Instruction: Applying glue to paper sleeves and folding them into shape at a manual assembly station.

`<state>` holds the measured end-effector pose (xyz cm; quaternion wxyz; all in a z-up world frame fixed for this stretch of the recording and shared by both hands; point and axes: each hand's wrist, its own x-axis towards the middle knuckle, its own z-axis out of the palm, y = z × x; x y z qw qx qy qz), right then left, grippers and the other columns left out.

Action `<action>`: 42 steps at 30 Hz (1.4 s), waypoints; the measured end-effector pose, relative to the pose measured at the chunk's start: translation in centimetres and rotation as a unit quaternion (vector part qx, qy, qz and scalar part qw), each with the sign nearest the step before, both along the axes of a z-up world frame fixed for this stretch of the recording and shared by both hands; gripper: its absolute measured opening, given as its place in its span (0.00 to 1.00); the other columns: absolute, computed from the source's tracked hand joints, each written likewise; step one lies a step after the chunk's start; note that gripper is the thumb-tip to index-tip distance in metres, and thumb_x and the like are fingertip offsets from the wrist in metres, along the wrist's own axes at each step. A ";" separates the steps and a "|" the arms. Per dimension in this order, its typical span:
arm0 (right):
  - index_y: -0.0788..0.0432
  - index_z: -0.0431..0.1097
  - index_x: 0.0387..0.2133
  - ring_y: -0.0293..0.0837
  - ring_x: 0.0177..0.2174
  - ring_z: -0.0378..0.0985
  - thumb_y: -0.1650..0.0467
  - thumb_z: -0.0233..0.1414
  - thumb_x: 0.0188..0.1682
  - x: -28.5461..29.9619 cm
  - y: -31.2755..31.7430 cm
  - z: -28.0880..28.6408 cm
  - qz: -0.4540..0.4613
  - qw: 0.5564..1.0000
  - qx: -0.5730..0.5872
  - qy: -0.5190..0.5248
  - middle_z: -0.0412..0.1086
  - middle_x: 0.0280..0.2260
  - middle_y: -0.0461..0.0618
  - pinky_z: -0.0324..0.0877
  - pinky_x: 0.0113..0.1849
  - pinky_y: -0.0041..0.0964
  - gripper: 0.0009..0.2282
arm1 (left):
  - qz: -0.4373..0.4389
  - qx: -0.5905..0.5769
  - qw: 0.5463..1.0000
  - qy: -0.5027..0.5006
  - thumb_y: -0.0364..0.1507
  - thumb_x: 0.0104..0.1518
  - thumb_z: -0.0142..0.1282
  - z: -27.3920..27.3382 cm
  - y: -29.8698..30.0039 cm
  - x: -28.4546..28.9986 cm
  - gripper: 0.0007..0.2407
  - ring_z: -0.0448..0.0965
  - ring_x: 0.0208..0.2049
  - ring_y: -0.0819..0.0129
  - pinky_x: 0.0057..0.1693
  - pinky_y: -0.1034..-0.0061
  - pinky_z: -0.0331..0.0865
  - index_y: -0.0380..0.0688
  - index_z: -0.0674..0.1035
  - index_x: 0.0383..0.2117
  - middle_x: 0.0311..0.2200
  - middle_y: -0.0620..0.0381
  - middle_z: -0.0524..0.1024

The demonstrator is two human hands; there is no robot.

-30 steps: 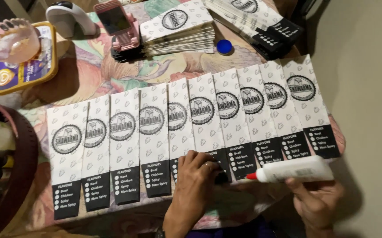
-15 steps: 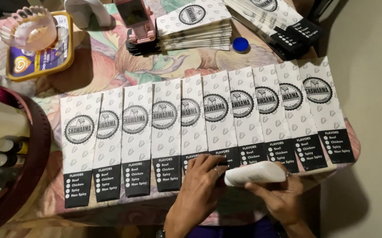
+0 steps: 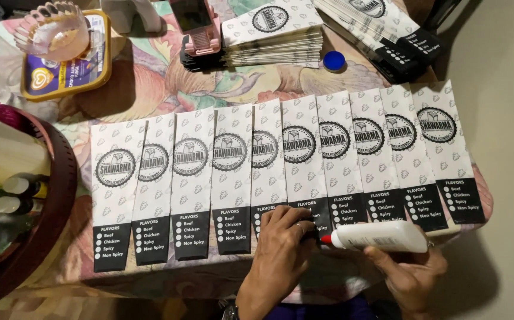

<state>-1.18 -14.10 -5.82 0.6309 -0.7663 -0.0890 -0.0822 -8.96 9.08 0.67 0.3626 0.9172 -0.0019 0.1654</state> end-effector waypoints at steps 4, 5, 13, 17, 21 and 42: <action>0.70 0.68 0.46 0.52 0.50 0.74 0.79 0.63 0.34 -0.4 0.4 0.3 -0.025 0.994 0.099 0.041 0.70 0.49 0.60 0.76 0.56 0.45 0.23 | 0.007 0.001 1.000 -0.007 0.21 0.50 0.62 0.0 0.0 -0.1 0.09 0.72 0.46 0.54 0.51 0.60 0.62 0.36 0.83 0.38 0.46 0.49 0.78; 0.71 0.69 0.45 0.50 0.48 0.76 0.77 0.63 0.34 -0.5 0.6 1.1 -0.050 0.992 0.106 0.039 0.71 0.46 0.57 0.77 0.56 0.44 0.23 | 0.007 0.003 1.000 -0.016 0.20 0.50 0.61 -0.1 0.0 0.0 0.09 0.72 0.46 0.54 0.51 0.61 0.62 0.36 0.83 0.37 0.45 0.50 0.78; 0.75 0.67 0.50 0.52 0.49 0.75 0.79 0.64 0.31 -0.5 0.5 -0.2 -0.009 0.999 0.029 0.035 0.70 0.50 0.64 0.76 0.53 0.43 0.28 | 0.008 -0.006 1.000 -0.005 0.23 0.51 0.60 0.2 -0.1 -0.2 0.08 0.72 0.47 0.55 0.51 0.62 0.61 0.37 0.82 0.37 0.46 0.50 0.78; 0.72 0.68 0.46 0.49 0.39 0.77 0.79 0.65 0.33 -0.3 0.8 -1.0 -0.005 0.996 0.041 0.077 0.74 0.40 0.60 0.78 0.47 0.39 0.24 | 0.008 0.013 1.000 0.003 0.19 0.54 0.58 0.3 0.1 -0.1 0.07 0.72 0.47 0.53 0.49 0.62 0.61 0.35 0.83 0.38 0.47 0.47 0.78; 0.67 0.66 0.50 0.50 0.48 0.74 0.80 0.64 0.31 -1.5 2.7 -1.6 -0.016 0.984 0.110 0.140 0.70 0.48 0.58 0.74 0.53 0.45 0.29 | -0.004 0.013 1.000 0.022 0.18 0.45 0.63 0.5 0.4 -0.4 0.15 0.72 0.49 0.53 0.51 0.62 0.62 0.35 0.82 0.42 0.49 0.47 0.77; 0.60 0.57 0.62 0.55 0.51 0.70 0.83 0.55 0.35 -1.5 3.9 0.1 0.007 0.974 0.180 0.134 0.66 0.53 0.65 0.72 0.54 0.61 0.35 | -0.008 0.047 0.999 -0.022 0.24 0.53 0.63 0.0 5.7 -4.3 0.06 0.70 0.44 0.56 0.47 0.61 0.61 0.38 0.80 0.35 0.43 0.51 0.78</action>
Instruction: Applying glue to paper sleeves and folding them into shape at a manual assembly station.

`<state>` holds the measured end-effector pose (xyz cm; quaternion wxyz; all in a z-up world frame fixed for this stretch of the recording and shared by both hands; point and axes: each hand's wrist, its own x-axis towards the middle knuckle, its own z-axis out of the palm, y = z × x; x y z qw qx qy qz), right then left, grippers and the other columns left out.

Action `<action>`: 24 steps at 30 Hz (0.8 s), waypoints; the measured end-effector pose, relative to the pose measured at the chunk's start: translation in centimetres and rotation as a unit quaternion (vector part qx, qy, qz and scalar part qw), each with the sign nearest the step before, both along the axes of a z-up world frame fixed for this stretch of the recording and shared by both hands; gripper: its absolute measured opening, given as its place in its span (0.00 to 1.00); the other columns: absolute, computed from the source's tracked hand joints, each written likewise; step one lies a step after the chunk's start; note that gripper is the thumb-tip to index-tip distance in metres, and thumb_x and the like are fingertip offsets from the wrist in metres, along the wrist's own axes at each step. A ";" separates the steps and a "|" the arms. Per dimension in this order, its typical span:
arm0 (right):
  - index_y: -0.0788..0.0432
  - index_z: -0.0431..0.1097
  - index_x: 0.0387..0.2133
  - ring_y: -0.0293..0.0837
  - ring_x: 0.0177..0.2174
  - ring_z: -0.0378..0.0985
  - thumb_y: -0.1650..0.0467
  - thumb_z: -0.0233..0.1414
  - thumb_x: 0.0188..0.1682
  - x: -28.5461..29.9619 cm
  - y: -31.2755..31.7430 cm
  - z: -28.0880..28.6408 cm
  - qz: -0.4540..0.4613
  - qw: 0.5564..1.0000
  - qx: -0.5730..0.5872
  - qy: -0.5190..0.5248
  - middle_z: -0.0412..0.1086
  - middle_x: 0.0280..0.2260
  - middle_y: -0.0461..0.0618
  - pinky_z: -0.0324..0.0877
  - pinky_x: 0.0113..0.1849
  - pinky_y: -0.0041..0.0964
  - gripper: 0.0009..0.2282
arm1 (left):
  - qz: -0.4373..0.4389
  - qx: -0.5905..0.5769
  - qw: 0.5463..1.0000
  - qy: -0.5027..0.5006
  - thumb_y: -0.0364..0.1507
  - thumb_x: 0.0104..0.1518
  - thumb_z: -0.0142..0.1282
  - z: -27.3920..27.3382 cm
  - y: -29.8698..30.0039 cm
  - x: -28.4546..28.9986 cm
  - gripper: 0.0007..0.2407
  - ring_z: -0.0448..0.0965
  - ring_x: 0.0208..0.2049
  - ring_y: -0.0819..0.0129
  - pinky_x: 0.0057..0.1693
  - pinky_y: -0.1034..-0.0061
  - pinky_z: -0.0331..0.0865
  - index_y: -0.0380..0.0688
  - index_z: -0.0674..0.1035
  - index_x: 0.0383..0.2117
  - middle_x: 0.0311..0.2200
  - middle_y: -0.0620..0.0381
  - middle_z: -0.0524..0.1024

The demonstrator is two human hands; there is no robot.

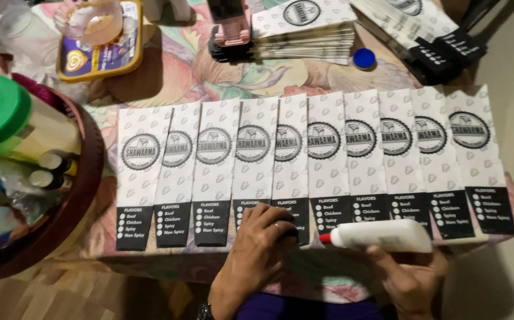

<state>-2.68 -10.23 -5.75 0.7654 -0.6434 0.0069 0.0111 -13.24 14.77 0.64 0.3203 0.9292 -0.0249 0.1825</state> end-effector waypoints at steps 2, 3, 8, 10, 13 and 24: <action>0.70 0.68 0.47 0.46 0.52 0.71 0.79 0.64 0.32 -0.1 0.1 -0.9 0.022 0.989 -0.124 -0.083 0.70 0.52 0.56 0.72 0.57 0.40 0.25 | -0.029 -0.041 0.998 0.034 0.28 0.56 0.60 0.7 0.3 -0.4 0.10 0.70 0.47 0.56 0.52 0.61 0.62 0.40 0.80 0.42 0.48 0.52 0.76; 0.70 0.68 0.47 0.46 0.52 0.71 0.79 0.64 0.32 -0.3 0.3 -0.7 0.025 0.988 -0.124 -0.083 0.70 0.52 0.56 0.72 0.57 0.40 0.25 | -0.026 -0.042 0.998 0.034 0.28 0.56 0.60 0.5 0.4 -0.6 0.10 0.70 0.47 0.56 0.52 0.61 0.62 0.40 0.80 0.42 0.48 0.52 0.76; 0.70 0.72 0.40 0.45 0.34 0.77 0.76 0.69 0.28 -0.6 1.2 -0.8 0.099 0.979 -0.159 -0.084 0.74 0.31 0.54 0.80 0.39 0.34 0.24 | -0.063 -0.063 0.994 0.056 0.23 0.38 0.61 1.1 1.0 -1.4 0.25 0.69 0.53 0.52 0.57 0.59 0.61 0.38 0.76 0.49 0.55 0.48 0.72; 0.69 0.72 0.40 0.44 0.35 0.77 0.75 0.71 0.27 -0.9 2.0 -1.9 0.103 0.972 -0.186 -0.100 0.74 0.33 0.54 0.78 0.41 0.33 0.25 | -0.057 -0.060 0.995 0.063 0.22 0.36 0.61 0.9 0.9 -1.5 0.26 0.69 0.54 0.52 0.59 0.58 0.60 0.38 0.76 0.50 0.55 0.48 0.72; 0.68 0.71 0.37 0.42 0.35 0.78 0.75 0.71 0.27 -1.3 3.3 -1.4 0.139 0.973 -0.160 -0.090 0.76 0.32 0.53 0.79 0.43 0.33 0.23 | -0.055 -0.053 0.995 0.062 0.20 0.34 0.62 0.9 1.0 -1.5 0.28 0.69 0.54 0.53 0.58 0.58 0.60 0.38 0.76 0.49 0.55 0.48 0.72; 0.72 0.75 0.39 0.54 0.36 0.82 0.75 0.65 0.34 -0.5 0.5 1.6 0.067 0.973 -0.203 -0.089 0.77 0.38 0.63 0.82 0.44 0.40 0.18 | -0.003 -0.082 0.997 0.004 0.26 0.56 0.60 -0.4 0.1 -0.7 0.09 0.71 0.48 0.56 0.52 0.60 0.62 0.40 0.80 0.41 0.49 0.52 0.77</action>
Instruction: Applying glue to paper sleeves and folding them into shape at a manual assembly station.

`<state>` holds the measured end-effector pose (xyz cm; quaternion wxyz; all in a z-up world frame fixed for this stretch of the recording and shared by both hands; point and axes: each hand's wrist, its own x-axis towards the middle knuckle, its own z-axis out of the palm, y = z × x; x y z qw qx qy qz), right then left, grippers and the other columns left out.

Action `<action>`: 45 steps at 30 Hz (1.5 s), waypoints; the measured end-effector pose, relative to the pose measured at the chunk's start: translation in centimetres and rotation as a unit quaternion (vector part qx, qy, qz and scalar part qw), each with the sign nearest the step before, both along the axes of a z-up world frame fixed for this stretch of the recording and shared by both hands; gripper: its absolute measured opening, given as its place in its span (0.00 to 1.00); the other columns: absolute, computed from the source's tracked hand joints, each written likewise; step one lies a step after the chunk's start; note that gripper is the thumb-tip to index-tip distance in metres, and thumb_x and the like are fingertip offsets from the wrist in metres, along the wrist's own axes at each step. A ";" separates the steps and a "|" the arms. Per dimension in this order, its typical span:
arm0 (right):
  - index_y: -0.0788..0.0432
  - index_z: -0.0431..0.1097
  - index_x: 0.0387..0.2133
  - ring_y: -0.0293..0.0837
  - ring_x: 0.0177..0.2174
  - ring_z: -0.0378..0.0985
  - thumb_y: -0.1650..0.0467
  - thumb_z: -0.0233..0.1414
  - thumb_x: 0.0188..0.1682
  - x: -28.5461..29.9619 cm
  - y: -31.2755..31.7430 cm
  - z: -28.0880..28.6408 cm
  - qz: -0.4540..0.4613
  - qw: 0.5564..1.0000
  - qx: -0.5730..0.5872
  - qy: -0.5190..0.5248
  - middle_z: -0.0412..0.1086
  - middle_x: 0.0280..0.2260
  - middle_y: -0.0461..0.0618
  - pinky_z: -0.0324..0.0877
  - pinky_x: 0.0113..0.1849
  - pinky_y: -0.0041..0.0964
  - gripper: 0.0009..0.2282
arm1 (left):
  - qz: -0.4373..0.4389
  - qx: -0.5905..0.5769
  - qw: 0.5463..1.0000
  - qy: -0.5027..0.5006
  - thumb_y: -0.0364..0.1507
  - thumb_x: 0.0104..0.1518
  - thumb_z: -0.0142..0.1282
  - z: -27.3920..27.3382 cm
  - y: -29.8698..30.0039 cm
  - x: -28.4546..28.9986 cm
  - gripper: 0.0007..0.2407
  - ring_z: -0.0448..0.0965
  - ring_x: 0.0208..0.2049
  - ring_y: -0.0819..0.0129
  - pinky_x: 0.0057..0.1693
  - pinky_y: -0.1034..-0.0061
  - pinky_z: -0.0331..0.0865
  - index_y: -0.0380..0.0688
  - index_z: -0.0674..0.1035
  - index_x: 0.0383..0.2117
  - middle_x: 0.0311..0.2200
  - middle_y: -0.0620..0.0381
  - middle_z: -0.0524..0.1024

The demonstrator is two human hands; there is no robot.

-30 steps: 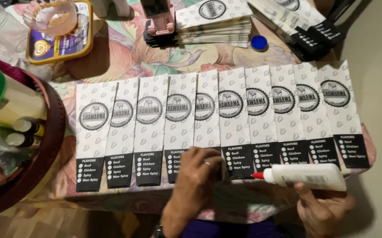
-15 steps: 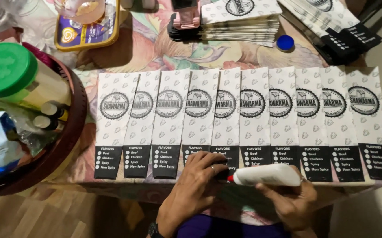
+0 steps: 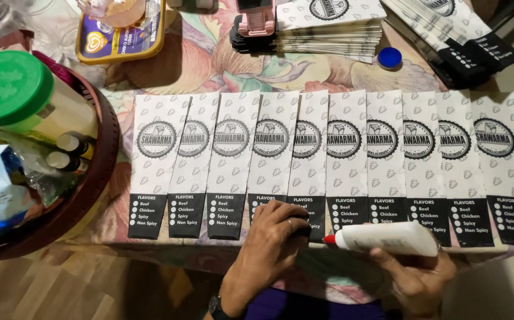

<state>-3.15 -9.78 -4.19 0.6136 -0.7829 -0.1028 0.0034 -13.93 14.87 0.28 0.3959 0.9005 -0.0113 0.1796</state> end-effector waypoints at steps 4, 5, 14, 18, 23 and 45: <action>0.70 0.72 0.38 0.44 0.34 0.76 0.75 0.68 0.30 -0.6 0.5 -2.1 -0.026 1.000 0.011 0.002 0.74 0.33 0.54 0.77 0.41 0.35 0.20 | 0.018 -0.005 1.000 0.014 0.25 0.53 0.63 -0.3 -0.2 0.1 0.09 0.71 0.47 0.58 0.51 0.62 0.62 0.40 0.81 0.40 0.48 0.54 0.78; 0.71 0.71 0.40 0.44 0.33 0.76 0.74 0.69 0.28 -0.4 0.4 -3.2 -0.005 0.999 0.022 -0.024 0.72 0.31 0.54 0.78 0.37 0.34 0.25 | 0.017 -0.009 1.000 0.017 0.25 0.53 0.65 -0.3 -0.2 0.1 0.09 0.71 0.47 0.58 0.51 0.63 0.62 0.40 0.81 0.40 0.48 0.54 0.78; 0.65 0.72 0.40 0.39 0.33 0.74 0.75 0.71 0.27 -1.2 2.0 -4.2 0.029 0.998 0.050 0.008 0.72 0.31 0.48 0.76 0.39 0.30 0.25 | 0.020 0.024 0.999 0.015 0.13 0.45 0.61 -1.2 -0.1 -0.1 0.18 0.71 0.48 0.56 0.51 0.63 0.64 0.38 0.81 0.44 0.49 0.52 0.78; 0.72 0.72 0.45 0.42 0.32 0.74 0.73 0.70 0.31 -0.6 -0.6 -3.1 -0.078 0.995 -0.062 0.006 0.74 0.34 0.55 0.74 0.38 0.36 0.26 | 0.024 0.028 0.999 0.018 0.12 0.45 0.59 -1.0 -0.2 -0.1 0.18 0.71 0.49 0.55 0.53 0.62 0.65 0.36 0.81 0.44 0.49 0.51 0.77; 0.90 0.62 0.51 0.63 0.53 0.69 0.81 0.68 0.35 1.2 -3.9 -9.8 -0.103 0.949 -0.038 -0.296 0.50 0.57 0.72 0.71 0.55 0.46 0.31 | 0.001 -0.020 0.997 -0.077 0.12 0.49 0.51 0.5 0.8 -1.5 0.20 0.69 0.52 0.50 0.58 0.57 0.62 0.39 0.76 0.50 0.54 0.48 0.75; 0.66 0.72 0.36 0.40 0.32 0.80 0.75 0.70 0.31 -3.4 9.9 -1.5 0.187 0.980 0.063 0.032 0.77 0.28 0.51 0.79 0.38 0.28 0.19 | 0.072 0.015 0.995 0.063 0.25 0.47 0.67 0.5 4.8 -5.6 0.19 0.70 0.55 0.57 0.58 0.59 0.62 0.42 0.80 0.47 0.54 0.54 0.75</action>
